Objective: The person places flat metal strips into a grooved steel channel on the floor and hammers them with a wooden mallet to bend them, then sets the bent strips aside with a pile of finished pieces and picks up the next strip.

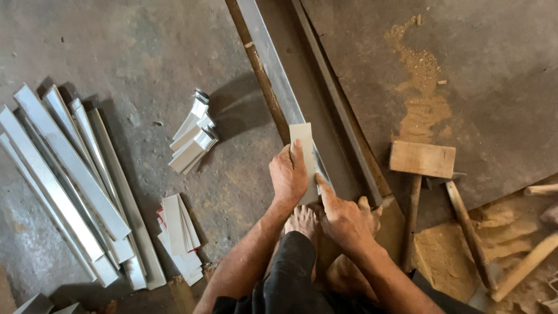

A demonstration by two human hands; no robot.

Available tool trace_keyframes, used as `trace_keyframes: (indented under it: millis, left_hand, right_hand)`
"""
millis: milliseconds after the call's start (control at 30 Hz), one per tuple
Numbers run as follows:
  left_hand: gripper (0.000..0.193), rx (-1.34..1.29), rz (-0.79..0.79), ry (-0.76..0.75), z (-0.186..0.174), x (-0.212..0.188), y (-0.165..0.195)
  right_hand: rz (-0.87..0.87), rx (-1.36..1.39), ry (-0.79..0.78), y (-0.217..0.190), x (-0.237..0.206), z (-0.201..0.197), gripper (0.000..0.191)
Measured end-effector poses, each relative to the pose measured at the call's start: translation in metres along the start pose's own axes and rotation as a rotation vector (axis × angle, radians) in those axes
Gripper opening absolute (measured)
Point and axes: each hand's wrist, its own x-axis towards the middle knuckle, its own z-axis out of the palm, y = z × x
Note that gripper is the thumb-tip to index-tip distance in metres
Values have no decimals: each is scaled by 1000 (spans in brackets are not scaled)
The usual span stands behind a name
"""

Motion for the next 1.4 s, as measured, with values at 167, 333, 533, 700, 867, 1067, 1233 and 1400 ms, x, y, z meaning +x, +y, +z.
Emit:
trace_keyframes:
  millis: [167,333,533,700,867,1067,1233,1400]
  left_hand:
    - [55,260,-197,16,10,48,-52]
    - [44,430,-50,393,54,74,-72]
    - [45,146,-228,256,59,69,-71]
    - [47,63,-146,265,48,79,-62]
    - [53,-355,-51,215,38,94,-46]
    - [51,-436,2,194,37,104,-27]
    - [50,-355,-56,208,46,101,-33]
    - [48,-475,-40,209,51,102,-45]
  right_hand:
    - [244,-78,-152,40,-10,-32,72]
    - [575,-105,245,141,-57,-45,50]
    - [652,-150,59,222,-63,14,42]
    - [829,1054,127,203,-47,-9,41]
    - [667,478,260,138,-58,-43,36]
    - [385,163,273,79,-60,-46,32]
    - [445,181,337,79,-62,-54,34]
    - [255,572,647,94,-73,-32,32]
